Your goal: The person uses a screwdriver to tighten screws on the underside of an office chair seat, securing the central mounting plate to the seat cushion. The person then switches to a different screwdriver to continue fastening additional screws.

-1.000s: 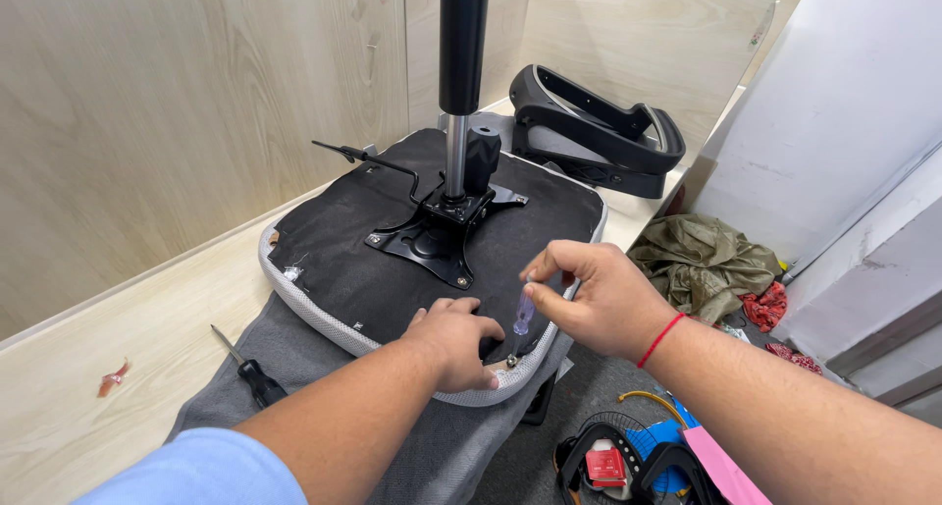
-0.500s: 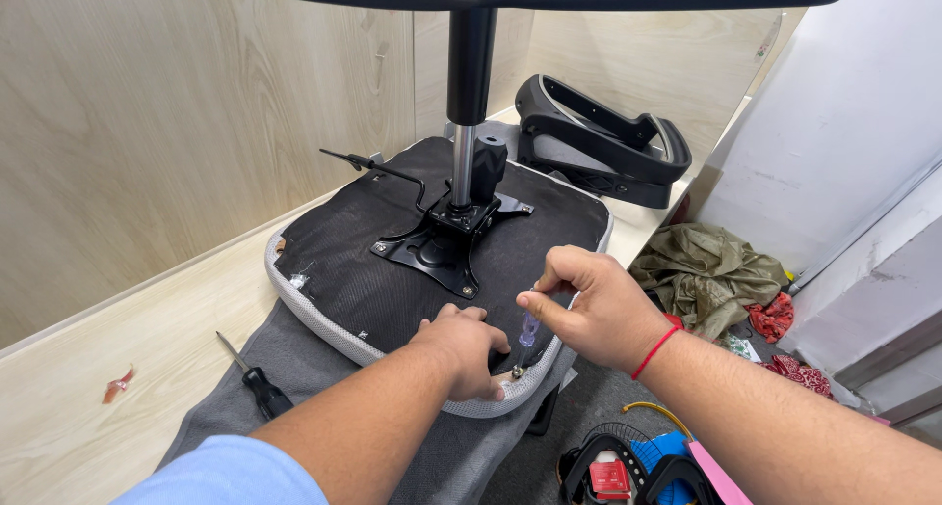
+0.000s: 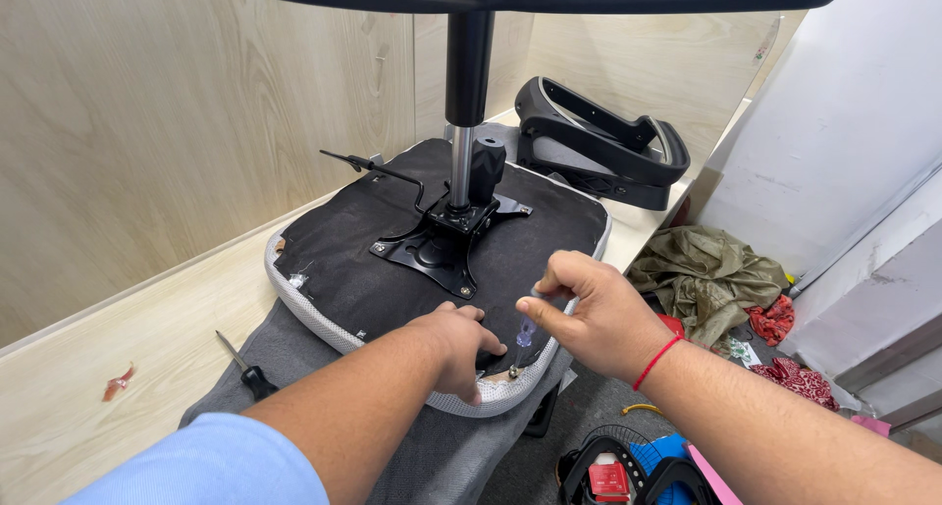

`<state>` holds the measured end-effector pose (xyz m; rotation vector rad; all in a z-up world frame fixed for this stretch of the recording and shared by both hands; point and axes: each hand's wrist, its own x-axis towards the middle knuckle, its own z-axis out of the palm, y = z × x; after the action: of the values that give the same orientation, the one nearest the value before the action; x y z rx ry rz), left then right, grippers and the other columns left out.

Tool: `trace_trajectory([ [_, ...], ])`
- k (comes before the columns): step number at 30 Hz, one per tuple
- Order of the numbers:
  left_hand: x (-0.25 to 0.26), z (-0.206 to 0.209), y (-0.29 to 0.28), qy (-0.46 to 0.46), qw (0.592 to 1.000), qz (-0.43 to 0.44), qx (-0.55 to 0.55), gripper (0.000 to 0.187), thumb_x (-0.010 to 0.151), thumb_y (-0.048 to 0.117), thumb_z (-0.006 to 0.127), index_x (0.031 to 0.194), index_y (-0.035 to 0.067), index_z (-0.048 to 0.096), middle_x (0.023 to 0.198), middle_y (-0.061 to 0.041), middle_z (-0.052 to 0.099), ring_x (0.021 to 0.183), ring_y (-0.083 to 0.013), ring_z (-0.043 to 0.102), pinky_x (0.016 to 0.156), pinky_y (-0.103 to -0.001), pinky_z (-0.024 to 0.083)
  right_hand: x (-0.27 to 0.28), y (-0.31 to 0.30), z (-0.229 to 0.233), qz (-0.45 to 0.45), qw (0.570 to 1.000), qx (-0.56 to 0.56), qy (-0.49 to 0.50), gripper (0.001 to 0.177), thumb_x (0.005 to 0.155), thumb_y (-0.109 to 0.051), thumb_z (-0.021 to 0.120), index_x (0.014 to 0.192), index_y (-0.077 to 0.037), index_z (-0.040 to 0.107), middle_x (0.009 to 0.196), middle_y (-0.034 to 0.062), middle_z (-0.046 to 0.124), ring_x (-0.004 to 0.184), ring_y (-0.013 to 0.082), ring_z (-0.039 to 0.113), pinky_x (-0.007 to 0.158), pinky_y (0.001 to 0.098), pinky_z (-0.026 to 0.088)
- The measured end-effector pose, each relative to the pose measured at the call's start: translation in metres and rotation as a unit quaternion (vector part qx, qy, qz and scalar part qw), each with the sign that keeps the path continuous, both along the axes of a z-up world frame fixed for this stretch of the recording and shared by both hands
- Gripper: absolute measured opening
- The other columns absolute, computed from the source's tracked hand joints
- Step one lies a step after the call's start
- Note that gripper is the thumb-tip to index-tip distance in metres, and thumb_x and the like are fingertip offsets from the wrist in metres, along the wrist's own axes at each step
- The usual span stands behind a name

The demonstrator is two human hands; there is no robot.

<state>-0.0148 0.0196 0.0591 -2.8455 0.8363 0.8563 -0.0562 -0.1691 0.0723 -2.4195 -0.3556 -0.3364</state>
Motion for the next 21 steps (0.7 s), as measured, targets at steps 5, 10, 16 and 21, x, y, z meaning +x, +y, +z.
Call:
trace_trajectory([
  [5, 0.0, -0.0013, -0.0009, -0.007, 1.0, 0.002, -0.005, 0.082, 0.077, 0.035, 0.087, 0.149, 0.045, 0.049, 0.171, 0.002, 0.019, 0.156, -0.0234, 0.021, 0.12, -0.048, 0.039, -0.0006, 0.0018, 0.0008, 0.134, 0.983, 0.054, -0.111, 0.012, 0.086, -0.013, 0.071, 0.087, -0.004, 0.062, 0.097, 0.0078, 0.073, 0.089, 0.0155, 0.071, 0.076, 0.0317, 0.056],
  [10, 0.0003, -0.0016, -0.0019, -0.005, 1.0, 0.005, -0.001, 0.082, 0.078, 0.035, 0.087, 0.15, 0.045, 0.049, 0.171, 0.002, 0.018, 0.156, -0.0238, 0.02, 0.12, -0.049, 0.039, -0.0005, 0.0016, -0.0008, -0.016, 0.998, -0.044, -0.031, 0.026, 0.083, -0.021, 0.082, 0.081, -0.003, 0.064, 0.085, 0.0126, 0.071, 0.079, 0.0218, 0.068, 0.073, 0.0349, 0.055],
  [16, 0.0005, -0.0037, -0.0018, -0.008, 1.0, 0.004, -0.004, 0.082, 0.077, 0.035, 0.087, 0.149, 0.045, 0.049, 0.171, 0.002, 0.019, 0.156, -0.024, 0.021, 0.12, -0.049, 0.039, -0.0035, -0.0008, -0.0054, 0.114, 0.986, 0.062, -0.108, 0.01, 0.087, -0.01, 0.071, 0.089, -0.004, 0.064, 0.102, 0.0078, 0.072, 0.09, 0.0188, 0.071, 0.078, 0.0323, 0.056],
  [21, 0.0011, -0.0052, -0.0016, -0.009, 1.0, 0.004, -0.008, 0.082, 0.077, 0.034, 0.087, 0.149, 0.044, 0.049, 0.171, 0.003, 0.02, 0.156, -0.0236, 0.022, 0.119, -0.049, 0.04, -0.0019, 0.0065, -0.0073, 0.009, 0.997, -0.036, -0.068, 0.02, 0.084, -0.015, 0.08, 0.081, -0.003, 0.065, 0.084, 0.0119, 0.07, 0.083, 0.0232, 0.067, 0.075, 0.0356, 0.053],
])
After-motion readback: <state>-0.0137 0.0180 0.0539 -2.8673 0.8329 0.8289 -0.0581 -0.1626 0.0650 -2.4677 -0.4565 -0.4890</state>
